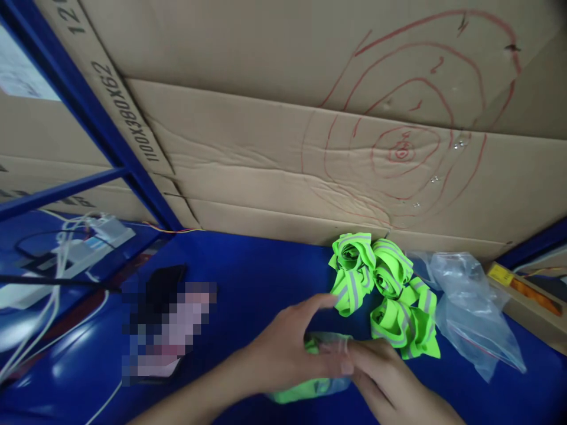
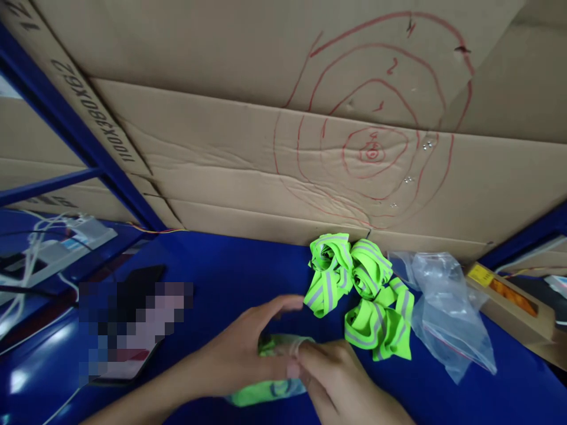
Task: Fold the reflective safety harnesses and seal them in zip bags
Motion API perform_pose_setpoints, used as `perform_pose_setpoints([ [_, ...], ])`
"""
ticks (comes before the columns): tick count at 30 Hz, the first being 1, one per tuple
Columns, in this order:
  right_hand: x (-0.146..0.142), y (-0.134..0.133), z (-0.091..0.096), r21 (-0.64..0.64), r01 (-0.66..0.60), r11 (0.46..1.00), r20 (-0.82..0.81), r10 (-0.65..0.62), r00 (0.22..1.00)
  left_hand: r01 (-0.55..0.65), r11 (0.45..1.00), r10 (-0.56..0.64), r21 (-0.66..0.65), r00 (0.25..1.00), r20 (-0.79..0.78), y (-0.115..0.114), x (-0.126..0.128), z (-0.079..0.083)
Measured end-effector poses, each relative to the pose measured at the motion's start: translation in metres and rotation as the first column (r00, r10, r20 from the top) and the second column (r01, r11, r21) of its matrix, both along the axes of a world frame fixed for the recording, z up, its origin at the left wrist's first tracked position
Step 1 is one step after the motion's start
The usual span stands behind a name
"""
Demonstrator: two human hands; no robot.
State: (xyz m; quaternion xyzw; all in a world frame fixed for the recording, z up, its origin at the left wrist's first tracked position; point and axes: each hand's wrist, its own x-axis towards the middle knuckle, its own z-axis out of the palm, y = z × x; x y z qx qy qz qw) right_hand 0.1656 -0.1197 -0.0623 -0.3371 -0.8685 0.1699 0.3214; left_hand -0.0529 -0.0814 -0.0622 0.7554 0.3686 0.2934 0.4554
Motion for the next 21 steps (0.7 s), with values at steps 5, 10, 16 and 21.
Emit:
perform_pose_setpoints([
  [5, 0.003, 0.017, -0.005, -0.204, -0.043, 0.978, -0.154, 0.011, 0.988, 0.326, 0.818, -0.193, -0.473, 0.932, 0.308, 0.007, -0.001, -0.029],
  [10, 0.015, 0.025, -0.036, -0.451, -0.082, 0.889, -0.213, -0.018, 0.977, 0.025, 0.805, 0.240, -0.592, 0.899, 0.365, 0.000, 0.010, -0.080],
  [16, 0.009, 0.024, -0.046, -0.607, -0.210, 0.767, -0.299, 0.025, 0.954, 0.151, 0.791, 0.124, -0.592, 0.909, 0.398, -0.007, 0.014, -0.085],
  [21, 0.003, 0.016, -0.056, -0.460, 0.084, 0.884, -0.294, -0.241, 0.925, 0.168, 0.745, 0.127, -0.646, 0.914, 0.384, 0.002, 0.007, -0.070],
])
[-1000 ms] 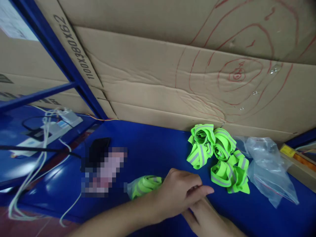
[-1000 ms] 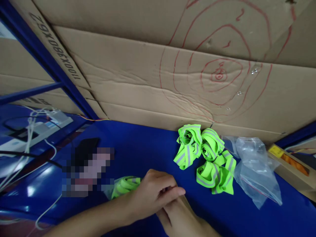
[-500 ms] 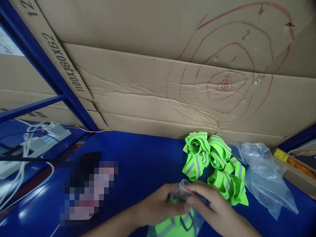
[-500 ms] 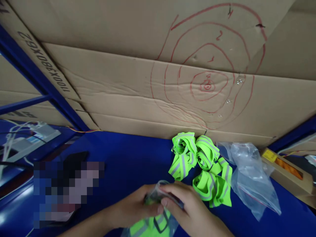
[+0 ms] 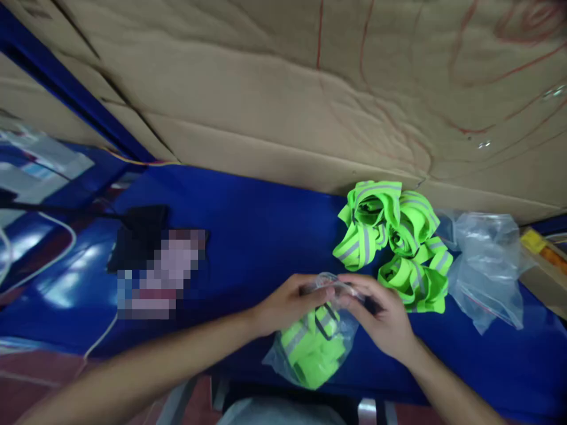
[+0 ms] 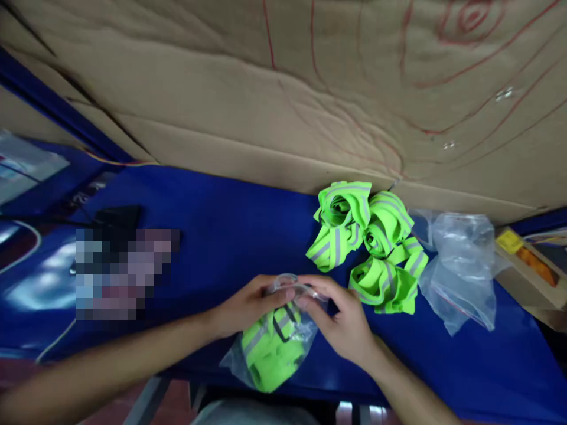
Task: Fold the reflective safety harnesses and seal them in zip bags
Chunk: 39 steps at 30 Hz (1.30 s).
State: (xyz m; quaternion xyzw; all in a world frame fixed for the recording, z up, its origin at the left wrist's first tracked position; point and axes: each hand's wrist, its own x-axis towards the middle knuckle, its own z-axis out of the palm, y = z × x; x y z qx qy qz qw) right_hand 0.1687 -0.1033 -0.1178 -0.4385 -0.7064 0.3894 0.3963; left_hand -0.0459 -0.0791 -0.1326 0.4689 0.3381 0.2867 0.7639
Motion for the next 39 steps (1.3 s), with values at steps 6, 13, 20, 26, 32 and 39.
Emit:
perform_pose_setpoints([
  [6, 0.006, -0.003, -0.001, 0.180, 0.091, 0.980, 0.120, -0.113, 0.986, -0.049, 0.991, 0.049, -0.126, 0.999, -0.001, -0.002, -0.007, 0.004],
  [13, 0.017, 0.016, -0.003, -0.341, 0.007, 0.940, -0.036, -0.021, 0.999, -0.044, 0.995, 0.045, -0.086, 0.999, 0.016, 0.003, -0.008, 0.004],
  [20, 0.014, 0.016, -0.005, -0.424, 0.059, 0.904, -0.182, -0.149, 0.972, -0.165, 0.981, 0.171, 0.099, 0.983, -0.060, 0.007, -0.010, 0.007],
  [26, 0.016, 0.019, 0.003, -0.512, 0.040, 0.858, -0.279, -0.210, 0.937, -0.151, 0.988, 0.150, -0.023, 0.988, -0.044, 0.014, -0.015, 0.009],
  [32, 0.024, 0.027, 0.013, -0.681, -0.077, 0.729, -0.358, -0.240, 0.902, -0.147, 0.984, 0.150, -0.099, 0.988, 0.026, 0.017, -0.014, 0.003],
  [39, 0.021, 0.022, 0.008, -0.571, 0.014, 0.821, -0.389, -0.285, 0.876, -0.172, 0.964, 0.189, -0.204, 0.980, 0.069, 0.014, -0.009, 0.009],
])
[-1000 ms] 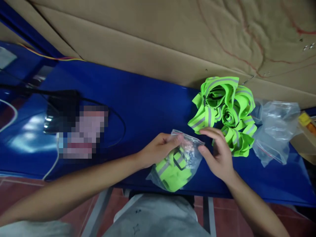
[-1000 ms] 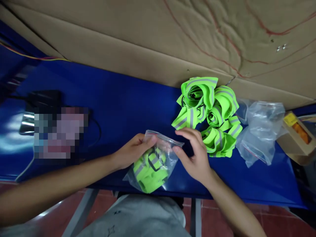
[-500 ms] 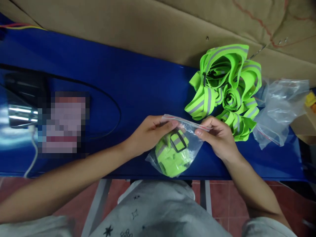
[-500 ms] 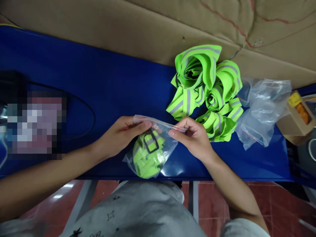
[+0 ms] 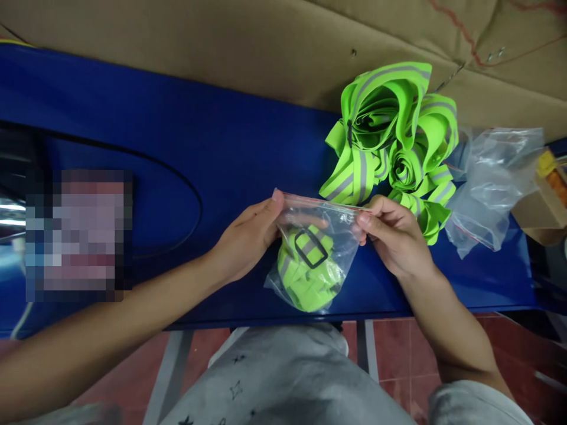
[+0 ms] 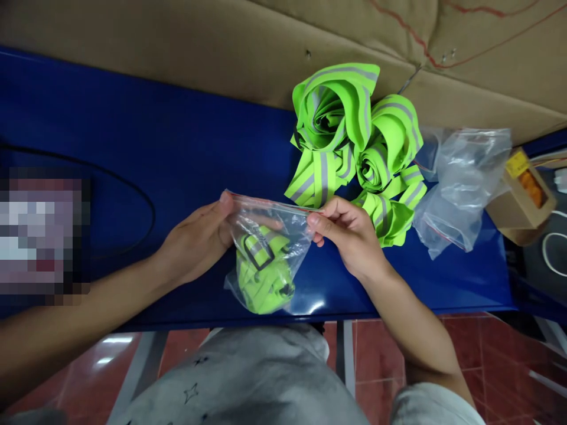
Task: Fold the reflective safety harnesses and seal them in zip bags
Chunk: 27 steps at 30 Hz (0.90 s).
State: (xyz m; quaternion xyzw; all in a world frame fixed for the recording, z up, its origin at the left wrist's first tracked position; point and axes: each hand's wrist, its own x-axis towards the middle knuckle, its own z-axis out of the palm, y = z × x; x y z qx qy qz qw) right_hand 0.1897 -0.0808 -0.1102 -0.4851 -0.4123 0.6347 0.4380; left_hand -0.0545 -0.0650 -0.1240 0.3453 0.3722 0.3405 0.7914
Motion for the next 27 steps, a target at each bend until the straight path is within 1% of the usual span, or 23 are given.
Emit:
perform_pose_setpoints([
  [2, 0.001, -0.002, -0.001, 0.081, -0.001, 0.997, 0.044, -0.003, 0.999, 0.002, 1.000, -0.002, 0.009, 1.000, 0.010, -0.001, 0.000, 0.001],
  [5, 0.003, -0.004, 0.000, 0.168, -0.024, 0.985, 0.110, 0.005, 0.994, 0.013, 0.997, -0.013, 0.079, 1.000, 0.000, -0.002, -0.003, 0.001],
  [8, 0.002, -0.006, 0.003, 0.176, -0.081, 0.981, 0.200, 0.045, 0.979, 0.030, 0.984, -0.023, 0.174, 0.999, -0.040, -0.005, -0.006, 0.000],
  [10, 0.001, -0.007, 0.005, 0.183, -0.118, 0.976, 0.293, 0.061, 0.954, 0.051, 0.977, -0.040, 0.207, 0.997, -0.059, -0.006, -0.006, 0.000],
  [12, 0.000, -0.008, 0.006, 0.212, -0.141, 0.967, 0.358, 0.057, 0.932, 0.069, 0.976, -0.057, 0.208, 0.996, -0.065, -0.007, -0.005, 0.002],
  [15, 0.001, -0.010, 0.005, 0.270, -0.140, 0.953, 0.371, 0.032, 0.928, 0.091, 0.970, -0.070, 0.225, 0.993, -0.099, -0.007, -0.004, 0.006],
  [19, 0.001, -0.010, 0.006, 0.280, -0.181, 0.943, 0.411, 0.052, 0.910, 0.108, 0.959, -0.072, 0.262, 0.987, -0.145, -0.008, -0.003, 0.009],
  [22, -0.001, -0.010, 0.006, 0.276, -0.218, 0.936, 0.439, 0.079, 0.895, 0.147, 0.955, -0.119, 0.256, 0.985, -0.122, -0.009, -0.002, 0.010],
  [25, -0.001, -0.011, 0.005, 0.306, -0.219, 0.926, 0.457, 0.059, 0.887, 0.205, 0.952, -0.188, 0.229, 0.978, -0.096, -0.011, -0.001, 0.010],
  [27, -0.001, -0.012, 0.004, 0.317, -0.233, 0.919, 0.487, 0.052, 0.872, 0.212, 0.947, -0.195, 0.240, 0.977, -0.091, -0.011, 0.000, 0.010],
])
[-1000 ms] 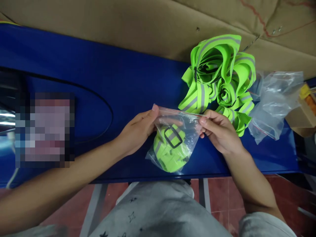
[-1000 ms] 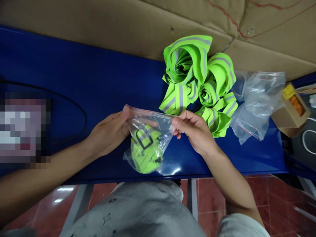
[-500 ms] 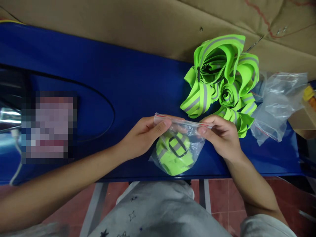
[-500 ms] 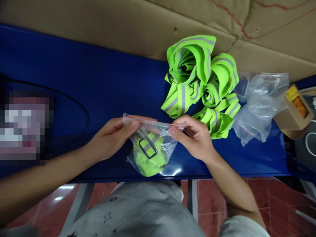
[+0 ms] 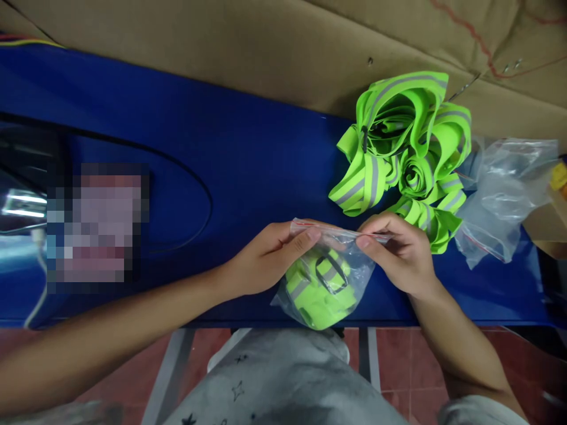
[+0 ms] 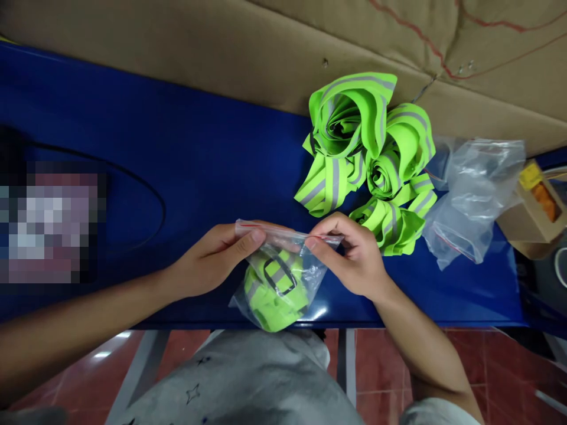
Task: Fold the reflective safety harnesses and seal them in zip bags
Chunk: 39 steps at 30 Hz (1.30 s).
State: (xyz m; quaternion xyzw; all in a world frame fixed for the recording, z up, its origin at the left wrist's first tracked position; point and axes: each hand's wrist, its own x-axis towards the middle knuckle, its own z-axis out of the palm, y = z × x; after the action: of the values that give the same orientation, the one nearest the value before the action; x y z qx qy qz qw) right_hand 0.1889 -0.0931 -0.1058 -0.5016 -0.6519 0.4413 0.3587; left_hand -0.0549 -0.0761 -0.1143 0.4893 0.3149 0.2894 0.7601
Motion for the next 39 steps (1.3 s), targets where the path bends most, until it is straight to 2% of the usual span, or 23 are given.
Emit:
perform_pose_setpoints([
  [9, 0.002, 0.002, 0.001, -0.013, -0.139, 0.990, 0.061, 0.139, 0.988, 0.053, 0.998, -0.051, 0.047, 0.998, -0.033, -0.006, 0.001, -0.007],
  [15, -0.002, -0.001, 0.004, 0.029, -0.113, 0.993, 0.155, 0.108, 0.982, 0.047, 0.999, -0.047, -0.003, 0.998, -0.033, -0.007, 0.002, -0.008],
  [18, -0.003, 0.000, 0.005, 0.044, -0.101, 0.994, 0.159, 0.093, 0.983, 0.080, 0.996, -0.081, -0.025, 0.996, -0.047, -0.006, 0.003, -0.008],
  [24, 0.000, 0.004, 0.009, 0.023, -0.237, 0.971, 0.157, 0.230, 0.960, 0.189, 0.980, -0.181, 0.062, 0.976, -0.125, -0.006, 0.000, -0.008],
  [27, -0.002, 0.003, 0.010, -0.002, -0.243, 0.970, 0.158, 0.240, 0.958, 0.221, 0.971, -0.205, 0.089, 0.966, -0.159, -0.006, -0.001, -0.006],
  [33, -0.004, 0.002, 0.010, 0.035, -0.266, 0.963, 0.177, 0.256, 0.950, 0.239, 0.968, -0.224, 0.082, 0.962, -0.153, -0.006, -0.001, -0.004],
  [35, -0.002, 0.003, 0.009, 0.020, -0.303, 0.953, 0.173, 0.296, 0.940, 0.270, 0.958, -0.252, 0.101, 0.954, -0.162, -0.007, -0.002, -0.005],
  [39, -0.002, 0.003, 0.008, -0.088, -0.375, 0.923, 0.115, 0.383, 0.916, 0.348, 0.926, -0.315, 0.144, 0.926, -0.209, -0.008, -0.004, -0.008],
])
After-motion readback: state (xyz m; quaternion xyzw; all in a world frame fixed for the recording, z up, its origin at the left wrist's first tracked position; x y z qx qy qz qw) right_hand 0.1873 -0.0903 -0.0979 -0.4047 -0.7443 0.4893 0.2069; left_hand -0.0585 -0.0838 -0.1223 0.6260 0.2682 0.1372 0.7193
